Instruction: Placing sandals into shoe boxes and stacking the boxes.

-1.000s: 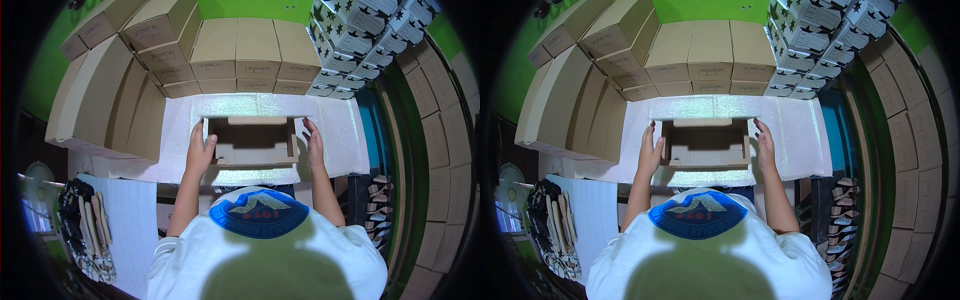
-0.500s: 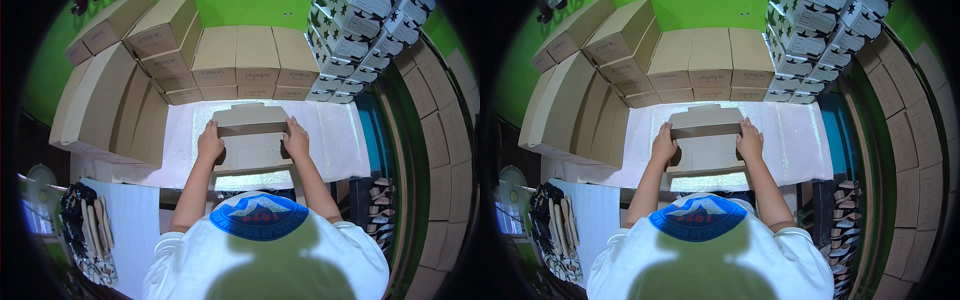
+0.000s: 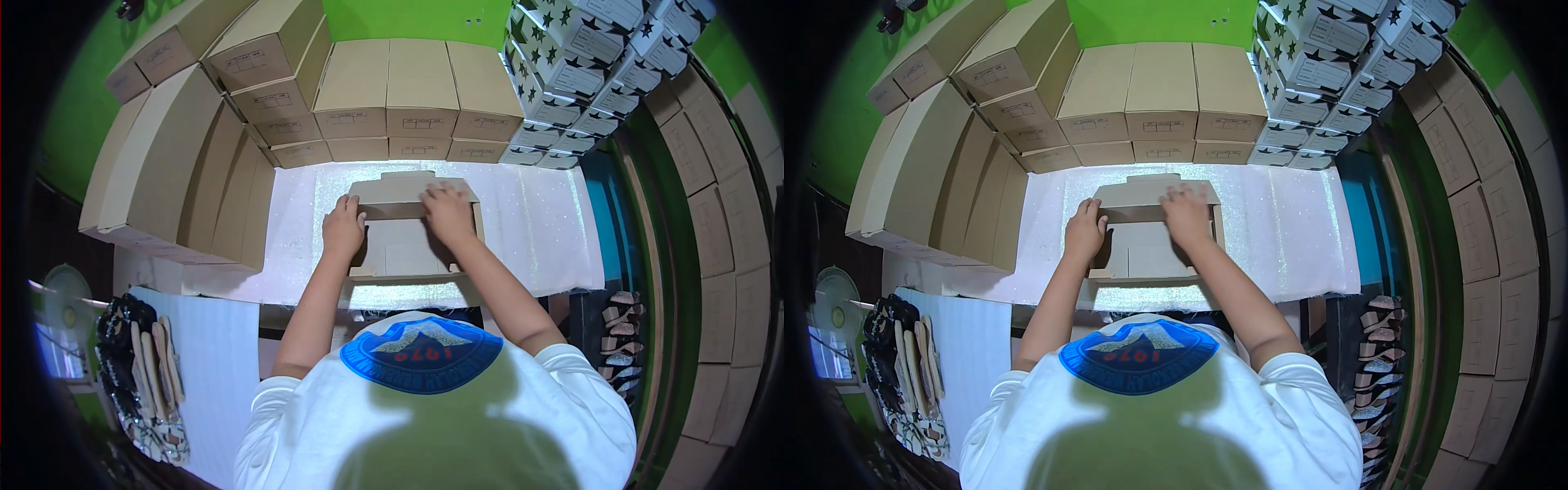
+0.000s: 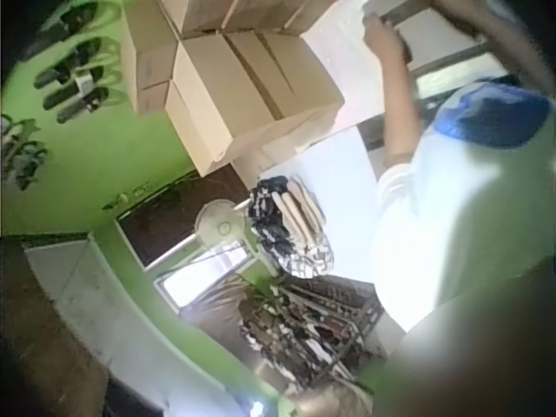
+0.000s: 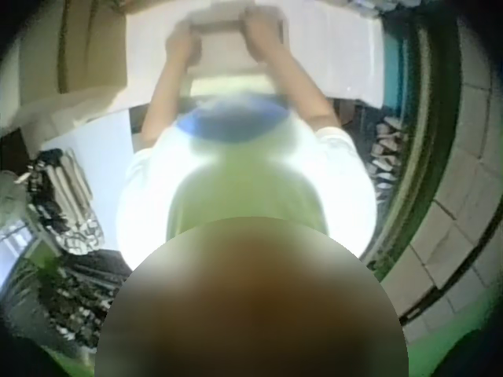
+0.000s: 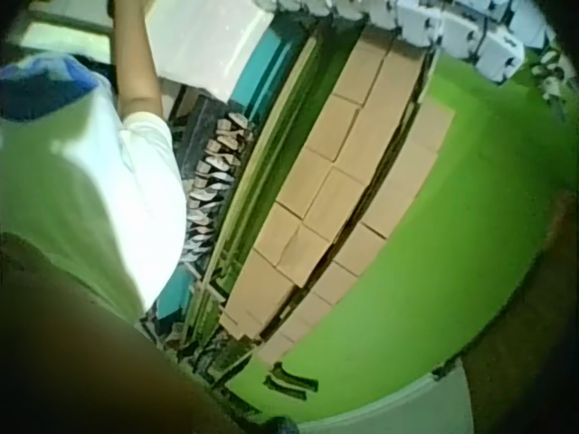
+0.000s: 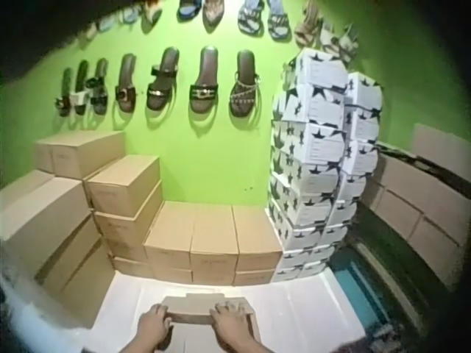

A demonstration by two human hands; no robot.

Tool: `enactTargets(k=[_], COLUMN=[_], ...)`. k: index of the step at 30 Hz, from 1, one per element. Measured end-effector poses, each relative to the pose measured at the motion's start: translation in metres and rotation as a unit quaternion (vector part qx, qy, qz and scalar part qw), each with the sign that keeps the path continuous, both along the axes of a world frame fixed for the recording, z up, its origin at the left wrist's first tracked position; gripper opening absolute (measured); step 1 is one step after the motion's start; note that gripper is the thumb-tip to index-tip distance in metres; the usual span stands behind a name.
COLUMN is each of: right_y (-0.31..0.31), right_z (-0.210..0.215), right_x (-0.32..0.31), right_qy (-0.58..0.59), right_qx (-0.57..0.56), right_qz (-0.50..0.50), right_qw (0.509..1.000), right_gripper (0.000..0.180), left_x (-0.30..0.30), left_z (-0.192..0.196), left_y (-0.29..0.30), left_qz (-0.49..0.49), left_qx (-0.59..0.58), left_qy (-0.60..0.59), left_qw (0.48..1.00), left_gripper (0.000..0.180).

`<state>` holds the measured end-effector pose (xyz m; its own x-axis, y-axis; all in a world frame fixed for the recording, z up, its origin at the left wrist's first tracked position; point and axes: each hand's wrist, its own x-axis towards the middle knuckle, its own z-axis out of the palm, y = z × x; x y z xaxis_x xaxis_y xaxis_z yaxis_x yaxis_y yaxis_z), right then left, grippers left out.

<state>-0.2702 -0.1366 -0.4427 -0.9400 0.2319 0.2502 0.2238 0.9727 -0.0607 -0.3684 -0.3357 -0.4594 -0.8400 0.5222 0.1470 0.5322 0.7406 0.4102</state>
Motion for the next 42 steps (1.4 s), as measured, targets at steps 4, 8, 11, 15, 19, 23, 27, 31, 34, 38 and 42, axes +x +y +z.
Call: enactTargets(k=[4, 8, 11, 15, 19, 23, 27, 31, 34, 38, 42], right_y=[-0.019, -0.018, -0.016, -0.004, 0.023, 0.042, 0.052, 0.045, 0.037, 0.027, 0.022], right_z=[-0.013, -0.009, -0.008, -0.006, 0.024, 0.039, 0.022, 0.007, 0.005, -0.001, -0.001], right_x=[-0.025, -0.03, -0.028, -0.012, 0.029, 0.064, 0.079, 0.087, 0.088, 0.091, 0.088], right_qy=[0.08, 0.084, 0.072, 0.066, -0.019, -0.06, 0.025, 0.106, 0.088, 0.011, -0.05], right_qx=[-0.041, -0.063, -0.062, -0.02, 0.013, -0.105, -0.303, -0.284, -0.237, -0.203, -0.289], right_qz=[0.101, 0.143, 0.135, 0.08, -0.099, -0.152, -0.2, -0.204, -0.21, -0.201, -0.223], right_qw=[0.991, 0.984, 0.986, 0.994, 0.995, 0.981, 0.931, 0.931, 0.944, 0.958, 0.93], right_gripper=[0.014, 0.011, 0.012, 0.011, 0.023, 0.033, 0.031, 0.029, 0.032, 0.043, 0.048], left_x=[0.01, 0.004, -0.001, 0.001, 0.005, 0.014, 0.008, 0.012, 0.018, 0.027, 0.044], left_z=[0.009, 0.016, 0.015, 0.015, 0.015, 0.038, 0.038, 0.027, 0.03, 0.027, 0.022], left_y=[0.011, 0.022, 0.026, 0.026, 0.014, -0.012, -0.043, -0.05, -0.048, -0.041, -0.034], left_qz=[0.033, -0.061, -0.077, -0.079, -0.024, 0.038, 0.038, 0.004, 0.007, 0.047, 0.06], left_qx=[-0.113, -0.065, -0.057, -0.035, -0.079, -0.116, -0.015, 0.037, 0.026, -0.031, -0.014], left_qy=[0.138, 0.151, 0.119, 0.108, 0.092, 0.052, 0.041, 0.067, 0.085, 0.084, 0.022], left_qw=[0.983, 0.985, 0.988, 0.99, 0.992, 0.991, 0.998, 0.997, 0.996, 0.995, 0.998], left_gripper=[0.035, 0.027, 0.018, 0.015, 0.038, 0.063, 0.054, 0.028, 0.022, 0.023, 0.05])
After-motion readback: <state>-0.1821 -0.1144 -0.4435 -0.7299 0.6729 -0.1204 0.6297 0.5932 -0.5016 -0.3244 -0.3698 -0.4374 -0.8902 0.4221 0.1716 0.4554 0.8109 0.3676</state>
